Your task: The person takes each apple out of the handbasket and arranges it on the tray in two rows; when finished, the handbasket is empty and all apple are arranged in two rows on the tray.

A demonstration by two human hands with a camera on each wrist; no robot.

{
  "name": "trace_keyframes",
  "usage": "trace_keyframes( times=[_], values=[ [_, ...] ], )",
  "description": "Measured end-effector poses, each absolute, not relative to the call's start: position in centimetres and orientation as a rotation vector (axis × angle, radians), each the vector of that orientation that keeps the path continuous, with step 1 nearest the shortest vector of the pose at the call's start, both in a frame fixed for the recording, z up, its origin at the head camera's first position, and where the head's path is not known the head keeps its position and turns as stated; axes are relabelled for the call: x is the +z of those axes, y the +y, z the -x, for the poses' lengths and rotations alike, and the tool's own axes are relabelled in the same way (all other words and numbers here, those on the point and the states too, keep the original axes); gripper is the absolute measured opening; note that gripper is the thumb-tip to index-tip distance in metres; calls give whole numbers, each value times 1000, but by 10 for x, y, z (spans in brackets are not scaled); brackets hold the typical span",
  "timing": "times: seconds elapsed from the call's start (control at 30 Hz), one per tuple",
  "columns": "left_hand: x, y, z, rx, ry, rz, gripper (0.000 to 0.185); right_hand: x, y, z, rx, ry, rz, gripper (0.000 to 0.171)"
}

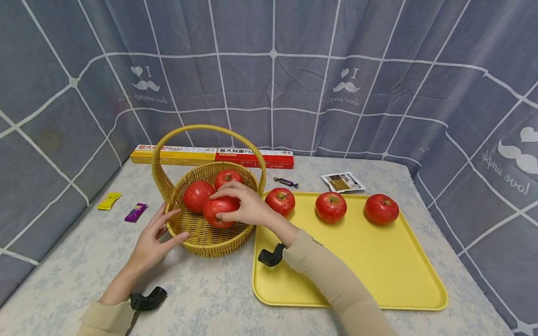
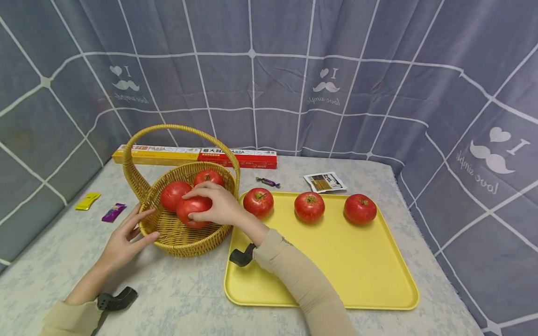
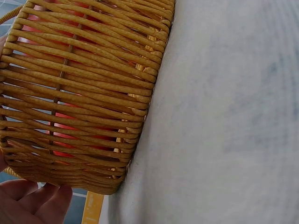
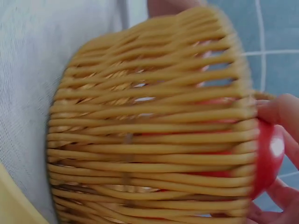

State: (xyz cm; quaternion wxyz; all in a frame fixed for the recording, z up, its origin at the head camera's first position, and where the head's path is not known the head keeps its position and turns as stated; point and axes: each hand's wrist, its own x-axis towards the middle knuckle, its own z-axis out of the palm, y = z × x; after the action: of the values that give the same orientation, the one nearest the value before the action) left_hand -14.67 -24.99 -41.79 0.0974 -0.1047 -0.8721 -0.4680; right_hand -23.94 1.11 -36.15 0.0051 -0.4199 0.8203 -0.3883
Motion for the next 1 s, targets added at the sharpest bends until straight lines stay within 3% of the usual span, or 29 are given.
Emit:
trace_keyframes(
  times=[0.43, 0.73, 1.0],
  values=[
    [-418, -251, 147, -1365, -2586, 321, 59, -329, 86, 212, -1578, 2333, 1369, 34],
    [-418, -251, 146, -1370, -2582, 316, 59, -342, 135, 202, -1484, 2386, 1239, 33],
    [-418, -250, 147, -1371, -2579, 315, 59, -361, 150, 188, -1339, 2396, 1138, 30]
  ],
)
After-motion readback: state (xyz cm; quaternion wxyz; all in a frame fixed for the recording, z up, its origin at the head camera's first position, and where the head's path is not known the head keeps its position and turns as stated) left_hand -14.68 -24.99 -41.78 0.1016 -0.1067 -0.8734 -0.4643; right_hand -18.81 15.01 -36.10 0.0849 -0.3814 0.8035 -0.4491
